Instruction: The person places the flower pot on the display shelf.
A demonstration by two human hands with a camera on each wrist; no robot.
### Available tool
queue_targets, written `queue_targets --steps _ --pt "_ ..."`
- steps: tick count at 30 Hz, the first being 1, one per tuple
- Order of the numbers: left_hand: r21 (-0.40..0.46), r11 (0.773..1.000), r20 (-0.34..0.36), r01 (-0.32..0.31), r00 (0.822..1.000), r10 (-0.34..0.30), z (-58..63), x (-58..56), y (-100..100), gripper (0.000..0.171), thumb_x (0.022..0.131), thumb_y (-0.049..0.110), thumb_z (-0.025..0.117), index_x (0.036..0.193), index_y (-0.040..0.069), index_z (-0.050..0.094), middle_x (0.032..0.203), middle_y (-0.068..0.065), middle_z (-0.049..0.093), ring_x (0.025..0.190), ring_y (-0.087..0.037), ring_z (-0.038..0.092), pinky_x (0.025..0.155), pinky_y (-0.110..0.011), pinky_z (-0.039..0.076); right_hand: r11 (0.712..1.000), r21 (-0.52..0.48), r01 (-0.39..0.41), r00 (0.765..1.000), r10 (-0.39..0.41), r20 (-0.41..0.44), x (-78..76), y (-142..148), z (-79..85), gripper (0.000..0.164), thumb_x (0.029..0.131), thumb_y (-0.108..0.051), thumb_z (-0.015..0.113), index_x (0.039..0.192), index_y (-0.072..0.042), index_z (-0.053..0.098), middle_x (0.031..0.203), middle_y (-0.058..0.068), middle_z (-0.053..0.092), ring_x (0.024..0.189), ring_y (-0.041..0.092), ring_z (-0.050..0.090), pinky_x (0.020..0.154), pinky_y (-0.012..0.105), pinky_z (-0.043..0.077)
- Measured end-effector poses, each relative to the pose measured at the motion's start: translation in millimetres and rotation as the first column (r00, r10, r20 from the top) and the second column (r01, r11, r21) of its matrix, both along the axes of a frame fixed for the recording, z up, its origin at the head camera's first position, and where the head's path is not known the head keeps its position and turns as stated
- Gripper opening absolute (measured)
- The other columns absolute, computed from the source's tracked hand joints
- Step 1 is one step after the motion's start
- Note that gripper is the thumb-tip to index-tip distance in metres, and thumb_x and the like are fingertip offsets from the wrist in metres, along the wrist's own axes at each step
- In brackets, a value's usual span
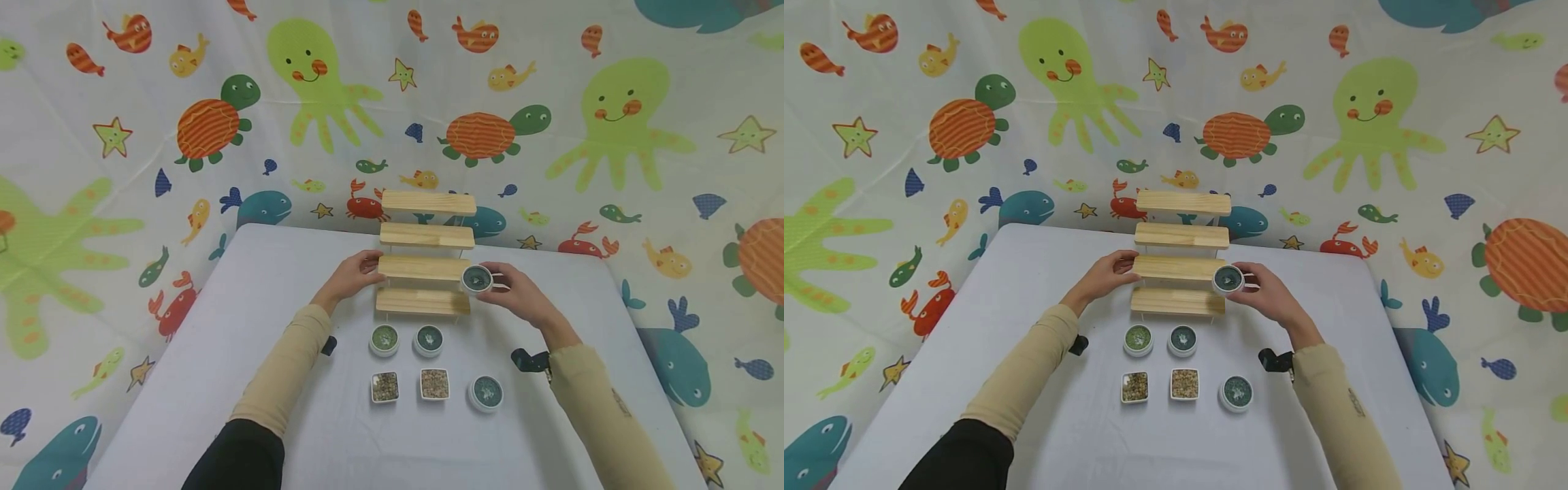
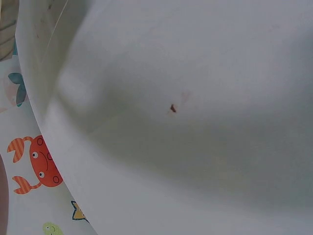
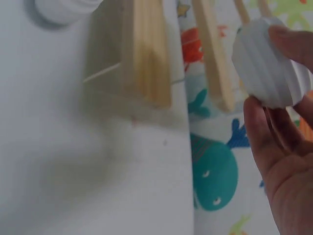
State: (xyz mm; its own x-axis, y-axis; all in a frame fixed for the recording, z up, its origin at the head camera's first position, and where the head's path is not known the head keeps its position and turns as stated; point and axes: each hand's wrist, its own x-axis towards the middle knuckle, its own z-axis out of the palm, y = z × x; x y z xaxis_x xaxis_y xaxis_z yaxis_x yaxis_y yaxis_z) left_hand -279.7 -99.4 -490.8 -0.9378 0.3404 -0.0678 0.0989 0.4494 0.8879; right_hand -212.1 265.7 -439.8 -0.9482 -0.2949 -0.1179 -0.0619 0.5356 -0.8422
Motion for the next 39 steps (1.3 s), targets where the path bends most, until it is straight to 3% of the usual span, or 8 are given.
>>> queue_targets --steps 7,15,21,39 --pt "0.011 1.000 -0.003 0.004 1.000 -0.004 0.2 0.9 -1.0 0.064 0.088 0.023 0.075 0.142 0.005 0.045 0.141 -0.016 0.050 0.131 -0.027 0.050 0.110 -0.032 0.043 0.992 -0.020 0.122 0.992 -0.123 -0.017 -6.5 -24.1 23.6 0.077 0.084 -0.039 0.077 0.147 -0.011 0.041 0.145 0.013 0.043 0.133 0.036 0.043 0.107 0.054 0.044" --pt "0.019 1.000 0.005 0.004 1.000 -0.004 0.4 1.5 -1.1 0.064 0.088 0.023 0.075 0.143 0.005 0.045 0.142 -0.016 0.049 0.131 -0.026 0.049 0.110 -0.032 0.043 0.958 -0.098 0.271 0.961 -0.275 -0.025 -13.5 -49.0 39.2 0.077 0.085 -0.040 0.076 0.148 -0.012 0.041 0.143 0.011 0.045 0.132 0.032 0.044 0.110 0.054 0.041" --pt "0.009 1.000 0.006 0.004 1.000 -0.004 1.2 1.3 -1.0 0.064 0.088 0.025 0.075 0.142 0.005 0.046 0.141 -0.015 0.050 0.131 -0.025 0.050 0.109 -0.031 0.044 0.932 -0.182 0.313 0.945 -0.324 -0.038 -18.6 -60.9 43.0 0.073 0.086 -0.034 0.076 0.146 -0.010 0.042 0.140 0.012 0.047 0.127 0.029 0.048 0.108 0.046 0.044" --pt "0.011 1.000 -0.005 0.009 1.000 -0.009 0.3 -1.1 -2.5 0.063 0.088 0.021 0.075 0.141 0.004 0.046 0.142 -0.014 0.050 0.130 -0.025 0.050 0.109 -0.031 0.044 0.869 -0.264 0.419 0.900 -0.436 -0.006 -38.5 -91.4 50.2 0.072 0.086 -0.036 0.076 0.145 -0.012 0.043 0.140 0.009 0.046 0.127 0.023 0.045 0.108 0.035 0.044"
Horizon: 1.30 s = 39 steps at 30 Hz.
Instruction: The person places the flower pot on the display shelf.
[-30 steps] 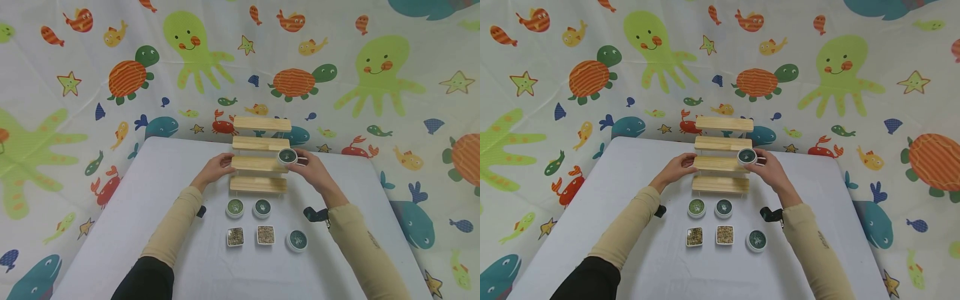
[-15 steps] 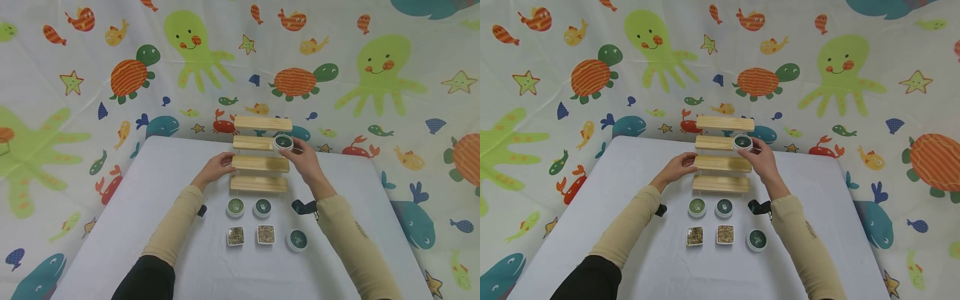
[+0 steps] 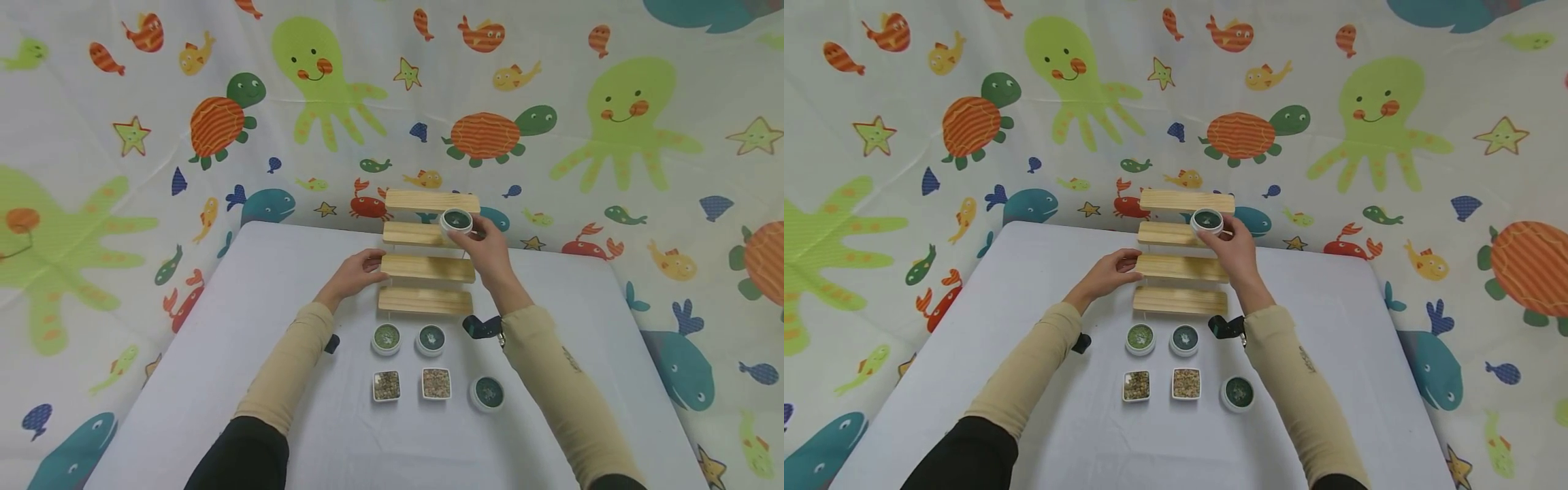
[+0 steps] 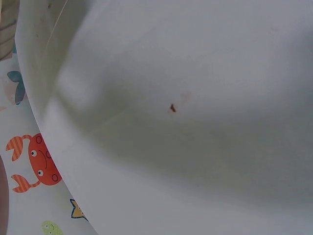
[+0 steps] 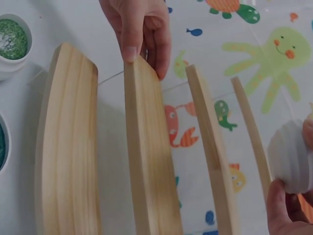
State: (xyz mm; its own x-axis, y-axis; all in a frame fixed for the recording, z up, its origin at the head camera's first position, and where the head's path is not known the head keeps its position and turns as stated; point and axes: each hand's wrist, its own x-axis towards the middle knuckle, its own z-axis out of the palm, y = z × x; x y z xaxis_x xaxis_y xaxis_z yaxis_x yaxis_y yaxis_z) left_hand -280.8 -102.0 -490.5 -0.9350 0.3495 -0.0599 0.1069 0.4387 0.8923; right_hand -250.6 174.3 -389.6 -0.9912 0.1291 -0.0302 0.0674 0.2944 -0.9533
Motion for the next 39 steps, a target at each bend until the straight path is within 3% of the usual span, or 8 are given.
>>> queue_targets --steps 23,39 --pt "-0.003 1.000 -0.002 -0.005 1.000 0.005 0.2 1.4 0.8 0.062 0.088 0.017 0.075 0.141 0.004 0.046 0.142 -0.015 0.050 0.131 -0.027 0.050 0.109 -0.034 0.044 1.000 -0.003 -0.006 1.000 0.006 -0.008 -24.2 -29.4 14.4 0.071 0.084 -0.037 0.077 0.143 -0.014 0.046 0.135 0.005 0.050 0.121 0.019 0.049 0.104 0.033 0.045" --pt "-0.003 1.000 -0.010 0.001 1.000 -0.001 3.7 2.2 -0.3 0.063 0.087 0.019 0.076 0.141 0.003 0.047 0.142 -0.015 0.051 0.130 -0.025 0.051 0.109 -0.032 0.043 0.999 -0.024 -0.028 0.999 0.027 -0.034 -45.0 -51.5 23.5 0.063 0.086 -0.028 0.076 0.139 -0.011 0.048 0.131 0.007 0.051 0.113 0.020 0.051 0.093 0.032 0.052"
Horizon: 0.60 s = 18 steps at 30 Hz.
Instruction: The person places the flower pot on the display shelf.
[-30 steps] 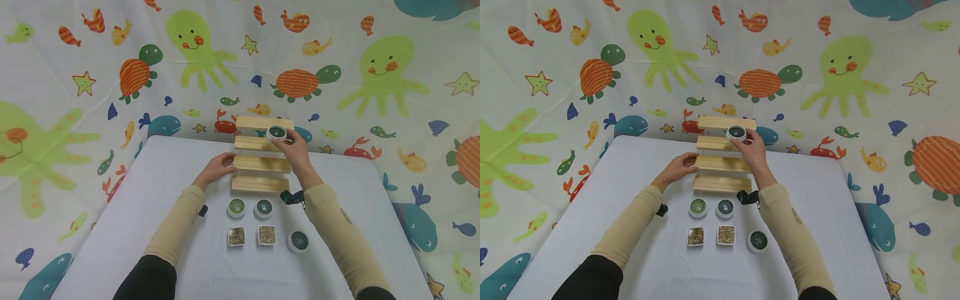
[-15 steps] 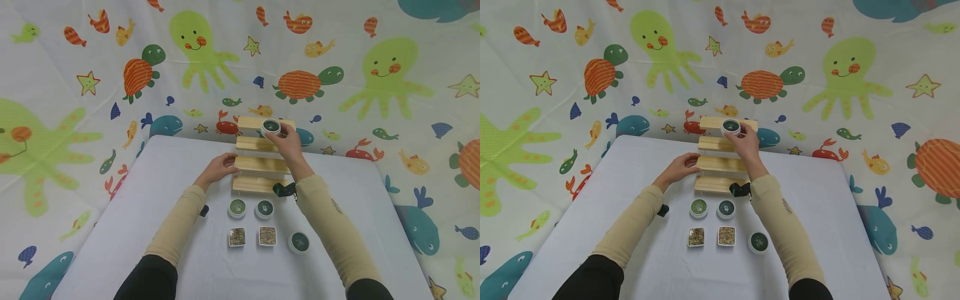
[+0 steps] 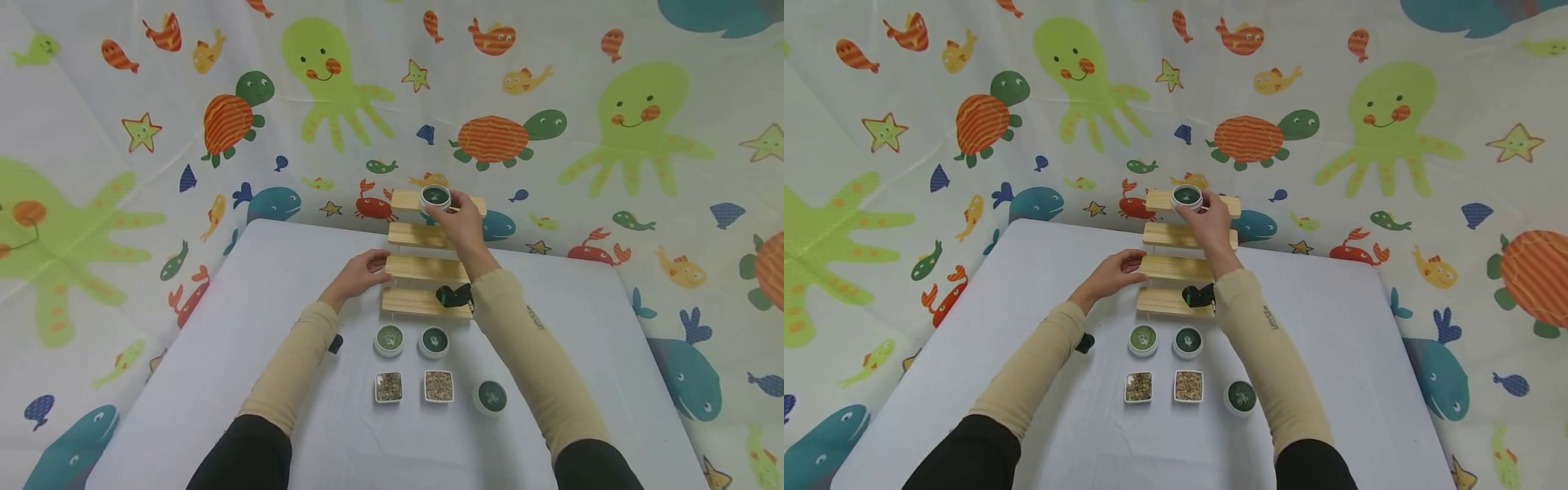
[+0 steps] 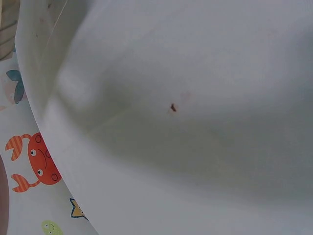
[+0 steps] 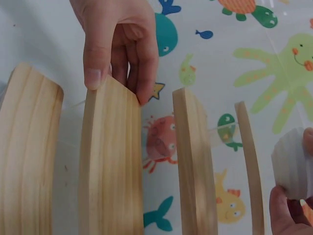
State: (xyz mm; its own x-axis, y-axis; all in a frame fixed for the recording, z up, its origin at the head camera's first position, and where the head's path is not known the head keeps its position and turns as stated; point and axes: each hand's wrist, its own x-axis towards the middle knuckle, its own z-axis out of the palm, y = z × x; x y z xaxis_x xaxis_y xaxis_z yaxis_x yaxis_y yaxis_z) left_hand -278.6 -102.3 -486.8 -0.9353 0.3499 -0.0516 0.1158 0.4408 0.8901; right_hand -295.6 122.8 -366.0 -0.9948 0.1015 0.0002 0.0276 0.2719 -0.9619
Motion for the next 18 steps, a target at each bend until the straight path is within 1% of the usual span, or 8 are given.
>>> queue_targets --steps 5,10,18 --pt "-0.009 1.000 0.005 0.000 1.000 0.000 1.0 0.1 -0.7 0.064 0.087 0.021 0.076 0.141 0.004 0.046 0.142 -0.013 0.051 0.130 -0.024 0.050 0.110 -0.032 0.043 1.000 -0.004 -0.006 1.000 0.006 0.004 -4.4 -6.3 1.4 0.064 0.086 -0.027 0.076 0.141 -0.010 0.047 0.133 0.007 0.051 0.115 0.021 0.051 0.093 0.033 0.052" --pt "-0.021 1.000 0.002 -0.006 1.000 0.006 0.6 0.1 -1.5 0.064 0.087 0.022 0.076 0.141 0.005 0.047 0.142 -0.012 0.051 0.130 -0.023 0.051 0.109 -0.030 0.043 1.000 0.016 -0.008 1.000 0.008 0.007 -8.0 -11.6 1.4 0.065 0.087 -0.027 0.076 0.142 -0.010 0.046 0.134 0.008 0.051 0.116 0.022 0.052 0.092 0.035 0.053" --pt "0.027 0.999 -0.004 0.018 1.000 -0.018 -2.6 -0.6 -3.4 0.064 0.087 0.022 0.076 0.140 0.001 0.047 0.140 -0.015 0.052 0.128 -0.025 0.052 0.109 -0.030 0.044 0.998 0.068 0.004 1.000 -0.003 -0.013 -11.7 -18.8 -0.4 0.062 0.087 -0.028 0.075 0.139 -0.008 0.048 0.132 0.010 0.053 0.118 0.022 0.053 0.093 0.034 0.053"
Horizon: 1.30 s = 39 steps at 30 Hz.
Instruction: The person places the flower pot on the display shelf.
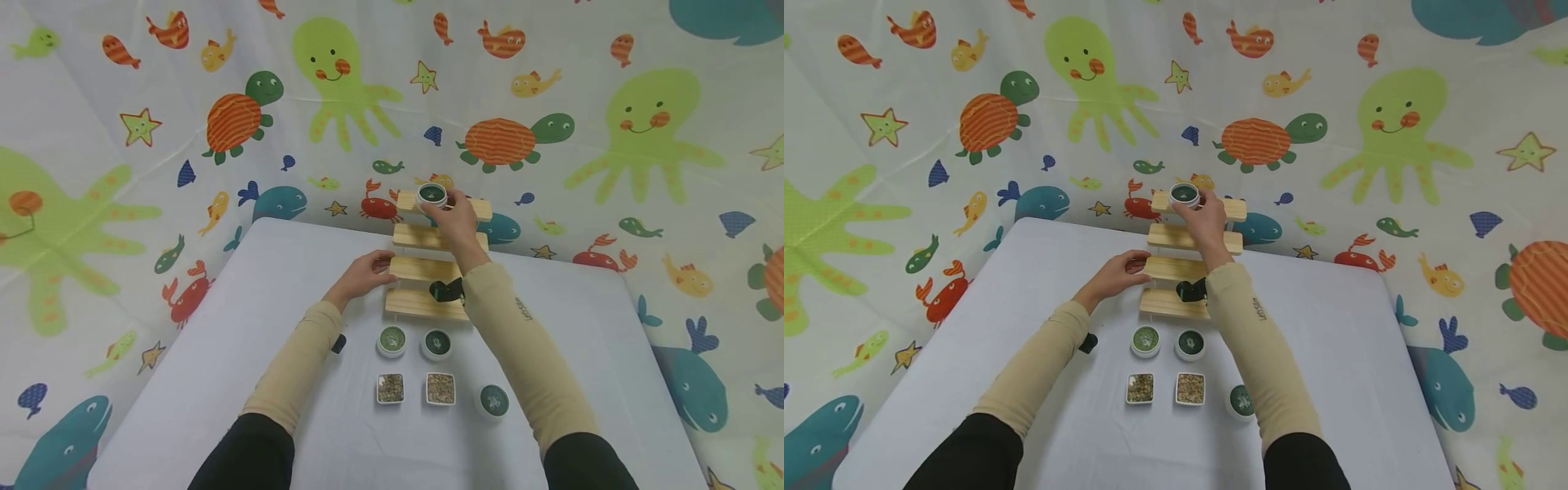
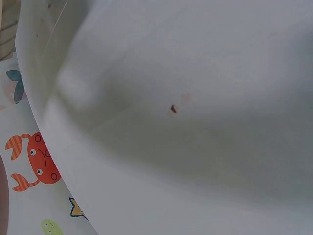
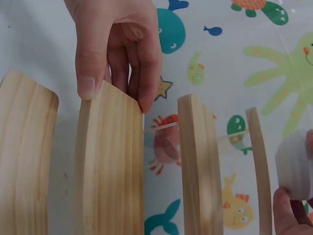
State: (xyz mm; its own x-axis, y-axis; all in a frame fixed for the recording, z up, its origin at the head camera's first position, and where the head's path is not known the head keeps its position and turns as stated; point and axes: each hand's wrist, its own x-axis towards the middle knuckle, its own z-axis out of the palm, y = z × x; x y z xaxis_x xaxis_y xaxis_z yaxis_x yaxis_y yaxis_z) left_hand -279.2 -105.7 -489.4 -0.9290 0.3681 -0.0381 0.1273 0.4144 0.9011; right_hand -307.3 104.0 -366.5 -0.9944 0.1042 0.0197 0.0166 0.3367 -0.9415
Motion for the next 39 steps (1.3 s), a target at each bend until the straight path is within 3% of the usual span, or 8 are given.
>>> queue_targets --steps 8,23,39 --pt "-0.014 1.000 0.002 0.001 1.000 -0.001 -1.0 1.6 1.7 0.064 0.088 0.023 0.076 0.140 0.001 0.046 0.141 -0.016 0.051 0.129 -0.025 0.052 0.109 -0.030 0.044 0.999 0.021 0.040 0.999 -0.040 0.019 -4.7 -4.3 -3.6 0.063 0.087 -0.029 0.076 0.139 -0.008 0.048 0.132 0.010 0.054 0.118 0.022 0.053 0.097 0.034 0.051" --pt "-0.036 0.999 0.010 -0.004 1.000 0.004 0.2 3.2 2.9 0.064 0.088 0.024 0.075 0.141 0.003 0.047 0.141 -0.014 0.051 0.129 -0.024 0.052 0.109 -0.030 0.044 0.996 0.071 0.062 0.997 -0.058 -0.057 -10.5 -10.3 -8.7 0.064 0.086 -0.027 0.077 0.139 -0.003 0.049 0.129 0.013 0.057 0.117 0.024 0.054 0.100 0.036 0.049" --pt "-0.035 0.999 0.001 -0.010 1.000 0.010 1.3 1.5 0.7 0.064 0.087 0.023 0.076 0.140 0.003 0.047 0.141 -0.014 0.051 0.129 -0.023 0.051 0.108 -0.028 0.044 0.994 0.087 0.060 0.990 -0.048 -0.135 -13.2 -15.1 -10.6 0.052 0.086 -0.026 0.076 0.131 -0.006 0.059 0.122 0.010 0.063 0.111 0.022 0.058 0.098 0.035 0.050"
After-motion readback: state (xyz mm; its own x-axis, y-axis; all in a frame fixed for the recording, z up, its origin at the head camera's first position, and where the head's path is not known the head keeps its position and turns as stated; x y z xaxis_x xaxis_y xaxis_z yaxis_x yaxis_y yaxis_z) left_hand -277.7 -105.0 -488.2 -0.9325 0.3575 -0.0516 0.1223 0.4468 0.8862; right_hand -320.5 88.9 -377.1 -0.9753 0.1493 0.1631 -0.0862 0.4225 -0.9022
